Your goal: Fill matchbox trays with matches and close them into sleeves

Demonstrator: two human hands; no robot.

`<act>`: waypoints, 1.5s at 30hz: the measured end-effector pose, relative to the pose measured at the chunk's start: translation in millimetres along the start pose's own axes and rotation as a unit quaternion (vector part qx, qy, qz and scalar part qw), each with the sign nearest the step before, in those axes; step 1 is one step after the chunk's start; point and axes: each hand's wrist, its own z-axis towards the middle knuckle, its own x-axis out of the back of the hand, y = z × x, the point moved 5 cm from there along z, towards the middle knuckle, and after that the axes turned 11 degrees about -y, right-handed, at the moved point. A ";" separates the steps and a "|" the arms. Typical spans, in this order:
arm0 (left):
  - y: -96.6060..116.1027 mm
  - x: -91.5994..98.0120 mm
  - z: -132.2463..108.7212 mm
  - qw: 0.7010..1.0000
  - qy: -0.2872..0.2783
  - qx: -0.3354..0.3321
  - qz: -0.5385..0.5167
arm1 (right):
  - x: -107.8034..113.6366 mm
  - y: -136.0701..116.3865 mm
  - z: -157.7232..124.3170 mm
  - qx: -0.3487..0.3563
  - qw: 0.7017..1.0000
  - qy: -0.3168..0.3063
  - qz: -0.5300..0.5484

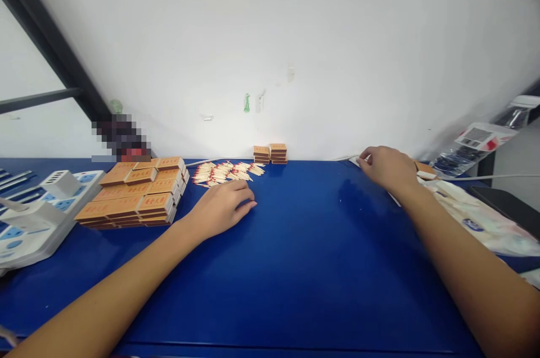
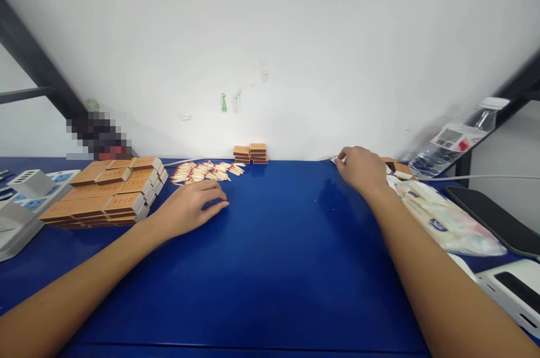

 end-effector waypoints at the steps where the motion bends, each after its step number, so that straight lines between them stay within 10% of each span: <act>1: -0.1 -0.3 -0.2 1.000 -0.001 0.002 -0.001 | -2.4 4.3 1.3 0.003 1.000 -0.005 0.002; 10: -11.0 2.4 0.1 1.000 0.001 0.017 -0.010 | -11.1 -2.5 6.3 0.013 0.998 -0.057 0.027; 13: -9.1 0.3 -0.1 0.999 -0.016 0.034 -0.022 | -3.5 -44.0 -14.0 0.080 0.989 -0.090 0.083; 18: -7.4 -3.5 -2.0 0.994 -0.026 0.076 -0.075 | -0.7 -156.5 -83.4 0.352 0.892 -0.143 0.247; 22: -6.9 -5.0 -1.9 0.992 -0.055 0.047 -0.099 | -6.8 -194.3 -100.2 0.400 0.865 -0.171 0.249; 33: -6.4 -4.5 -1.4 0.992 -0.062 0.033 -0.108 | -26.5 -231.0 14.7 0.283 0.933 -0.105 0.194; 45: -1.7 -4.7 -2.1 0.995 -0.061 0.030 -0.072 | -26.6 -202.4 -3.5 0.269 0.928 -0.205 0.156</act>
